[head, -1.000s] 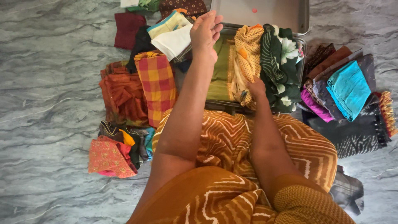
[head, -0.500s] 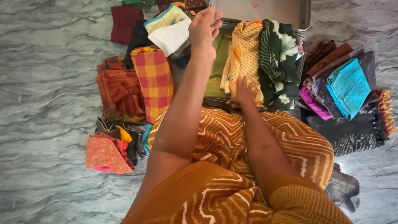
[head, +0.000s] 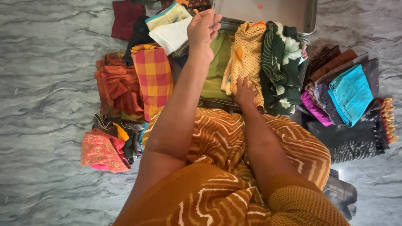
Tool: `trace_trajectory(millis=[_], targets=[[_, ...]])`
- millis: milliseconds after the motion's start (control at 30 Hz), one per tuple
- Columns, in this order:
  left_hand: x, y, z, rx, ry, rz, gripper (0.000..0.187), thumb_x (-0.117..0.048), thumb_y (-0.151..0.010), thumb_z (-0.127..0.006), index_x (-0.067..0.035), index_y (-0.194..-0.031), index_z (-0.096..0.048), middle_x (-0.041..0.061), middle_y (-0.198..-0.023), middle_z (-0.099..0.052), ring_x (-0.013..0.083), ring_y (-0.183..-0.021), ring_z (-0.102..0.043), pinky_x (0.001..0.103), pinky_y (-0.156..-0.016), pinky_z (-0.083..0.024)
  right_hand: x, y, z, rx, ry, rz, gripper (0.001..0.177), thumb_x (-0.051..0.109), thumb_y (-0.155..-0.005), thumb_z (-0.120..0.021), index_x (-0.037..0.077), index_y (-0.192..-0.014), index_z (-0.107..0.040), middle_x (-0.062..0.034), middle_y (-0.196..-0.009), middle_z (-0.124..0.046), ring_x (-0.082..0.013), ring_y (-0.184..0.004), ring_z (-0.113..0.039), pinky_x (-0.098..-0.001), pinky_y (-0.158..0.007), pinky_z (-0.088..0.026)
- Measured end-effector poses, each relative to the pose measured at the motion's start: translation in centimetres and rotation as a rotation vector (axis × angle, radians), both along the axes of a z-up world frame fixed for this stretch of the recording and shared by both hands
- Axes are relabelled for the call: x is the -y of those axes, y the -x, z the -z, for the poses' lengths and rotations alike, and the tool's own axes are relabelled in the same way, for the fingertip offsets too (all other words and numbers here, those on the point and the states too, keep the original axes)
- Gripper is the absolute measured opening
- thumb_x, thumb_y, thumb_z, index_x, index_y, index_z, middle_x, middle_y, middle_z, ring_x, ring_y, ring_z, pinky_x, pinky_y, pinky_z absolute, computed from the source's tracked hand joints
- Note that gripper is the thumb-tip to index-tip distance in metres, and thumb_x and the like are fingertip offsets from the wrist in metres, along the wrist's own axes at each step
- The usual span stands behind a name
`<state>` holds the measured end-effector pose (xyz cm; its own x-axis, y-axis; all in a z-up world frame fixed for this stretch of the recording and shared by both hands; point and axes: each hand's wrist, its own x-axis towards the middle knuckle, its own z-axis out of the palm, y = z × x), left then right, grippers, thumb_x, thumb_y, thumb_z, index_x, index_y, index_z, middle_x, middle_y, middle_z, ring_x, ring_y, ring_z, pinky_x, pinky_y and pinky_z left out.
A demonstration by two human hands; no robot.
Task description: The person packs various pieces of folded clothing into a silver suitcase by hand, placing items one at a time and smoothing them down.
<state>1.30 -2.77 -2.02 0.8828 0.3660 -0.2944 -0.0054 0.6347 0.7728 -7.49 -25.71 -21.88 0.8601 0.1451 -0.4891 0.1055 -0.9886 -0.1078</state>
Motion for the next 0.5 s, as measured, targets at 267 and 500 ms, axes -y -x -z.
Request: trace_trajectory(millis=[267,500], targets=[[0.3,0.1,-0.6,-0.029,-0.017,0.012,0.02,-0.021,-0.088,-0.069,-0.011,-0.106,-0.07,0.007,-0.1,-0.078,0.0138,-0.077,-0.065,0.027,-0.068,-0.048,4.3,-3.2,2.6,0.048,-0.184,0.028,0.072,0.011,-0.088,-0.061,0.037,-0.154,-0.048,-0.0195,-0.134,-0.064,-0.0393,-0.118,-0.064,-0.0474,-0.102,-0.05],[1.4,0.2,-0.3,-0.012,-0.102,0.006,0.021,-0.022,-0.09,-0.073,-0.008,-0.106,-0.071,0.01,-0.102,-0.079,0.0155,-0.081,-0.069,0.029,-0.07,-0.052,5.6,-3.0,1.6,0.196,-0.636,0.341,0.045,0.015,-0.079,-0.081,0.013,-0.123,-0.074,-0.0166,-0.108,-0.075,-0.0317,-0.095,-0.071,-0.0441,-0.083,-0.056]])
